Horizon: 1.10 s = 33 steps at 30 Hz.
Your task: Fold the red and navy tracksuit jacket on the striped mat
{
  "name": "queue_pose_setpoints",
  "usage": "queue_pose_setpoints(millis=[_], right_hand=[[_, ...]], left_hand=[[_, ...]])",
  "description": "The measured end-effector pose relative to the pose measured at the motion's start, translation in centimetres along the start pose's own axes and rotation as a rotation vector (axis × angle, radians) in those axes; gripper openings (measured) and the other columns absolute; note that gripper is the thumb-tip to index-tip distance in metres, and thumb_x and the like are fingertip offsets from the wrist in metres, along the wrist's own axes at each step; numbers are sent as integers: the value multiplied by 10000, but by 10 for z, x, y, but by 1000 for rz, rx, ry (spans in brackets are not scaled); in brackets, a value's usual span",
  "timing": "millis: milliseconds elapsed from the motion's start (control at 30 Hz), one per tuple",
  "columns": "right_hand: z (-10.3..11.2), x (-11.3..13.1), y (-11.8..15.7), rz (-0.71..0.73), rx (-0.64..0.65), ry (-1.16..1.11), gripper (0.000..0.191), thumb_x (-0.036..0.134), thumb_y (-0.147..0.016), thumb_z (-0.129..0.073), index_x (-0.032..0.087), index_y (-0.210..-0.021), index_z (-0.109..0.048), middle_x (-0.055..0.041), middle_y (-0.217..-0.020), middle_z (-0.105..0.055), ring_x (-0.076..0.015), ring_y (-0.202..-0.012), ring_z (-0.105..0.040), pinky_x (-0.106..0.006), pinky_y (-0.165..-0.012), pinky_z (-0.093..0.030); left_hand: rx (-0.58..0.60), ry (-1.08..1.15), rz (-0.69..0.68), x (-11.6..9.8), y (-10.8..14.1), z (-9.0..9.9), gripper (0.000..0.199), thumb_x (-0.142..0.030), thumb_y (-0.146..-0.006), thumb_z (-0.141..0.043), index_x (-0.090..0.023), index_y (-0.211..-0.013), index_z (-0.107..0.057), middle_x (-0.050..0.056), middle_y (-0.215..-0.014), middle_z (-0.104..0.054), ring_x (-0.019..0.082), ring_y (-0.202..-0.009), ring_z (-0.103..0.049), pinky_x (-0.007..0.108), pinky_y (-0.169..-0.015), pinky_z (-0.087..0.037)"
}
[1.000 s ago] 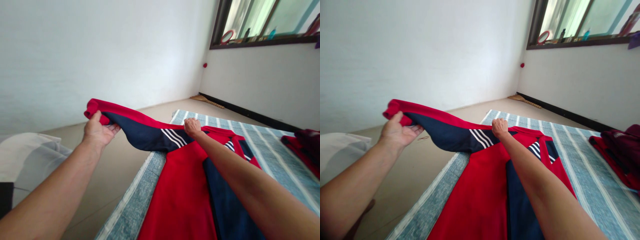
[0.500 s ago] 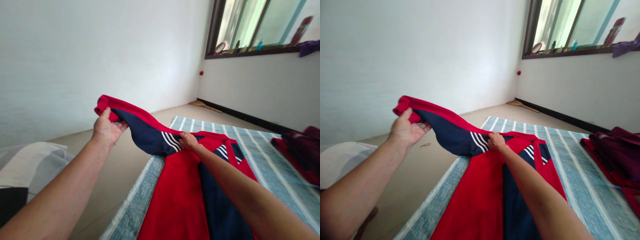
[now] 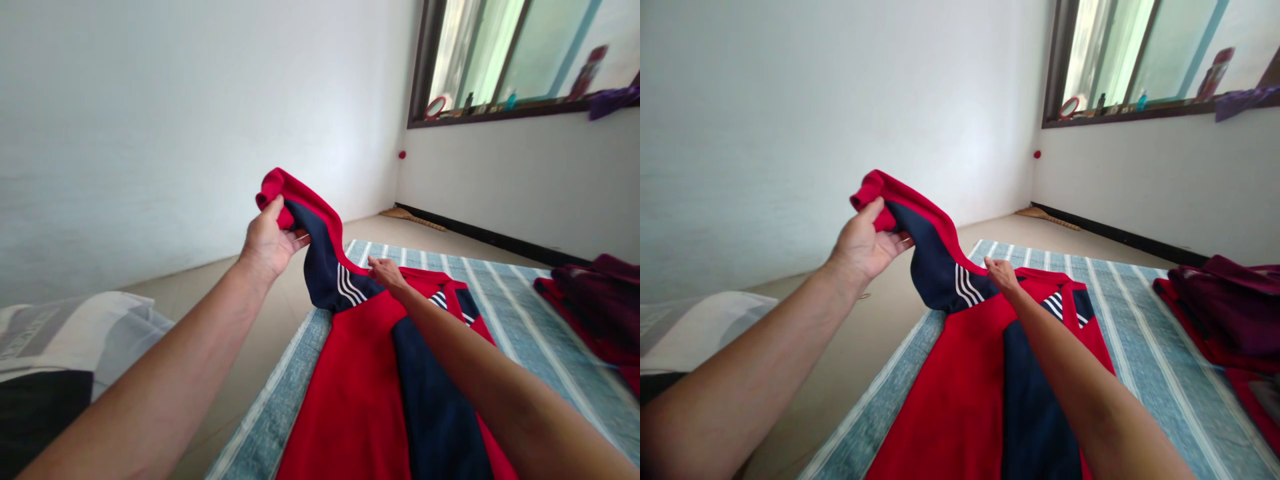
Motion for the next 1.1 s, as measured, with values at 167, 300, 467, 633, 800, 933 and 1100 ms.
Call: queue_pose_setpoints(millis=[167, 300, 467, 633, 800, 933, 1100], right_hand=[[67, 24, 32, 58, 128, -774, 817, 664, -874, 60, 120, -1347, -325, -166, -1040, -665, -216, -877, -681, -313, -698, -544], [122, 39, 73, 77, 152, -1014, 816, 774, -824, -128, 204, -1403, -211, -107, -860, -685, -238, -688, -688, -318, -541, -532], [137, 40, 97, -12, 89, -838, 571, 664, -794, -508, 246, -1182, -490, -26, -751, -653, -180, -568, -642, -272, -477, -516], [126, 14, 95, -141, -135, -898, 157, 225, -692, -597, 171, -837, -572, 12, -620, -586, -129, -535, -584, -222, -508, -498], [130, -10, 102, -187, -151, -938, 184, 215, -656, -551, 180, -836, -538, -1, -610, -598, -181, -565, -619, -321, -544, -552], [152, -15, 104, -133, -208, -1041, 210, 197, -652, -573, 178, -859, -542, -5, -643, -621, -182, -586, -643, -326, -536, -561], [185, -13, 97, -99, -282, -1079, 201, 161, -666, -566, 147, -866, -570, -41, -683, -656, -208, -543, -651, -331, -443, -539]], left_hand=[[115, -206, -21, 24, 25, -50, 307, -431, -794, -619, -139, -884, -583, 93, -827, -668, 221, -723, -663, 446, -745, -532], [193, -374, -16, 57, 46, -81, 368, -491, -767, -624, -151, -908, -605, 79, -810, -674, 213, -721, -659, 368, -687, -536], [427, -679, -109, 89, 72, -115, 327, -421, -753, -634, -153, -939, -648, 73, -857, -697, 231, -858, -643, 321, -761, -501], [765, -870, -165, 95, 98, -114, 527, -363, -691, -689, -150, -1159, -574, 82, -1025, -681, 229, -946, -623, 311, -831, -472], [653, -1515, 11, 83, 128, -10, 284, -396, -716, -604, -184, -903, -637, 57, -830, -672, 226, -788, -632, 298, -695, -443], [463, -1833, 265, 75, 179, 94, 253, -451, -719, -540, -203, -736, -586, 8, -625, -595, 213, -657, -598, 274, -567, -351], [397, -1620, 427, 83, 231, 142, 176, -376, -660, -551, -208, -668, -503, -24, -562, -528, 197, -590, -540, 266, -523, -278]])
Point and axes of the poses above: each hand's wrist, its own y-axis away from the middle knuckle, its own z-axis out of the back of the hand, x = y × z, the point moved 5 cm from there along -y, towards the middle knuckle
